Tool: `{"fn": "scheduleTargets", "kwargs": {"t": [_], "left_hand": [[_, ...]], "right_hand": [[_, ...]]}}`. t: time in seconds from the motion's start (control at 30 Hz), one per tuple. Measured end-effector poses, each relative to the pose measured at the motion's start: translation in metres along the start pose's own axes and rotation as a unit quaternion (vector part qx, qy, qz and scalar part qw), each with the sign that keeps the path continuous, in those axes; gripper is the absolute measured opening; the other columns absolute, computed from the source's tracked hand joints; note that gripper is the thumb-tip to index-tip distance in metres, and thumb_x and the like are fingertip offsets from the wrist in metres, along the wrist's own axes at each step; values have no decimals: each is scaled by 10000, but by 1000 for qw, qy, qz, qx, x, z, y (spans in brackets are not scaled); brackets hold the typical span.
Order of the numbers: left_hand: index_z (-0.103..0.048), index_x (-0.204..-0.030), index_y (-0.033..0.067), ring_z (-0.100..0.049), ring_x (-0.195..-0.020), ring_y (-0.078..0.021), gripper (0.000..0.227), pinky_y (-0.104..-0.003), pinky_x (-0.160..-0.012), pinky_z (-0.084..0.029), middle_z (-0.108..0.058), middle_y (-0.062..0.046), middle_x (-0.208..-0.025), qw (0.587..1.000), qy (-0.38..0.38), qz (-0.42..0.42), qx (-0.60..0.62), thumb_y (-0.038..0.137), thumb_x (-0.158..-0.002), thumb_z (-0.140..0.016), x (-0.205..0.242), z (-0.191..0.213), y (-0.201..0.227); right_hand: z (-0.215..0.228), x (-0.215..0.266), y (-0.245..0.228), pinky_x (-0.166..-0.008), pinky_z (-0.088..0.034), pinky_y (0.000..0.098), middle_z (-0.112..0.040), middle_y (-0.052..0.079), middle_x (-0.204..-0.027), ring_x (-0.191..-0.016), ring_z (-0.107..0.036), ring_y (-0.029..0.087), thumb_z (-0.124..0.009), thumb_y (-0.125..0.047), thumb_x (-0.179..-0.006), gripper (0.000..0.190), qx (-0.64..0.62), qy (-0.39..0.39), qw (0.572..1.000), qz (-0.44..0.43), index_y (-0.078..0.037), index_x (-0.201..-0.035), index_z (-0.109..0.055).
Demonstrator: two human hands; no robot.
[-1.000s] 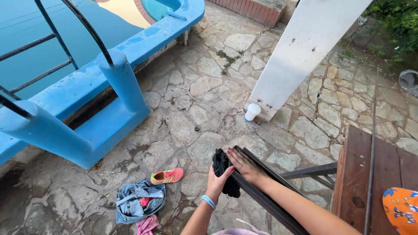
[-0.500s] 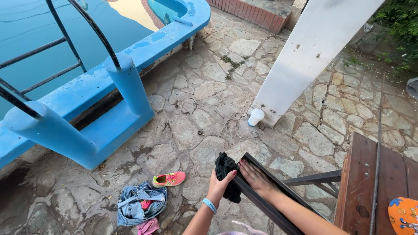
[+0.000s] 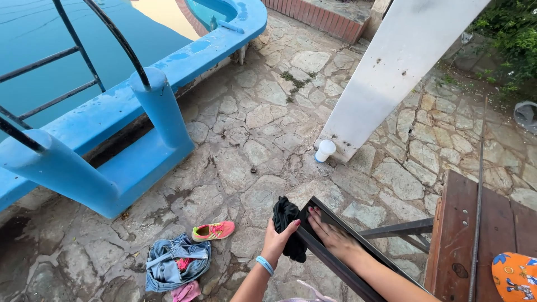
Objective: Cleaning the interior of a long metal gutter using a cloth to wipe away debris.
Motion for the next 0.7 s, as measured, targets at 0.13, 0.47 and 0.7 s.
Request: {"fn": "scheduleTargets", "kwargs": {"t": [0.13,0.47,0.7], "left_hand": [[-514,-1479,137,-607,-1350,-246,915,-378,-1120,-512,-622,-93,-1467,998,1,-43,46,471,-686,-826,7,-3,10],[-485,-1503,136,-568,-1387,-239,974,-378,-1155,-470,-581,-87,-1507,999,13,-39,14,499,-666,-826,0,6,6],[-483,-1515,140,-577,-1382,-238,998,-380,-1161,-466,-607,-80,-1489,998,12,-55,5,501,-647,-818,4,6,10]], "right_hand": [[1,-49,2,-1232,-283,364,230,126,-1709,-1608,59,253,-319,266,-773,1025,11,69,995,73,-99,-1628,112],[6,-15,-11,-820,-481,428,153,86,-1731,-1057,-602,280,-342,182,-858,976,16,53,998,27,-184,-1632,125],[-7,47,1,-646,-606,282,284,45,-1716,-947,-765,273,-319,277,-757,1166,-79,14,997,4,-350,-1611,170]]}}
Point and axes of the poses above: each hand's wrist, its own x-axis away from the middle knuckle, its own z-axis out of the back of the hand, y = z × x, the point moved 4 cm from there along -x, towards the middle knuckle
